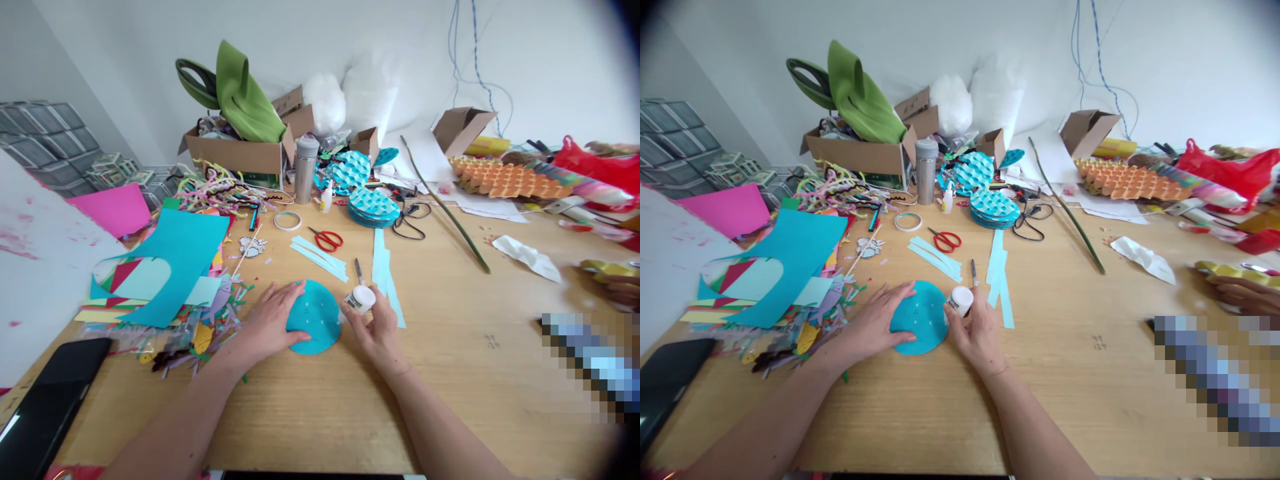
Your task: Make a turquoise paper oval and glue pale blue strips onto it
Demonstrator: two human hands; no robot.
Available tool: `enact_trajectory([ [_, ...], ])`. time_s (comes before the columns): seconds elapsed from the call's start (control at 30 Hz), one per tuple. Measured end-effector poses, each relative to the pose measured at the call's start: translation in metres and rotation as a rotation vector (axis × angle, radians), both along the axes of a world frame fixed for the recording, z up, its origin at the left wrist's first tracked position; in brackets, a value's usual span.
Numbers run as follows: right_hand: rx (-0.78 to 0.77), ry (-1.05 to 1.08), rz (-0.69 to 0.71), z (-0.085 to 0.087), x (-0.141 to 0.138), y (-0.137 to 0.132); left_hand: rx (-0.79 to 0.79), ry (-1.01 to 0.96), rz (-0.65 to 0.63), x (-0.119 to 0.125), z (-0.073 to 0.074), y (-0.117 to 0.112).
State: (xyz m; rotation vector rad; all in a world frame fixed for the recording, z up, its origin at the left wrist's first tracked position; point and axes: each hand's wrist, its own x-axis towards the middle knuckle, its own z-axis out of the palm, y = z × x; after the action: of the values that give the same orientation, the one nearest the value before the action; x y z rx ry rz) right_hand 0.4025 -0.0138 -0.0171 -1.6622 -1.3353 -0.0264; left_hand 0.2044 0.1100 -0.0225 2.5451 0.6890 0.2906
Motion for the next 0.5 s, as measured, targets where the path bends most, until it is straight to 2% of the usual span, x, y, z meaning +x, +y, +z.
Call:
enact_trajectory([
  [0.5,0.019,0.015,-0.031,-0.0028,0.0011,0.0009,0.005,0.004,-0.005,-0.0002,0.0013,-0.0003],
])
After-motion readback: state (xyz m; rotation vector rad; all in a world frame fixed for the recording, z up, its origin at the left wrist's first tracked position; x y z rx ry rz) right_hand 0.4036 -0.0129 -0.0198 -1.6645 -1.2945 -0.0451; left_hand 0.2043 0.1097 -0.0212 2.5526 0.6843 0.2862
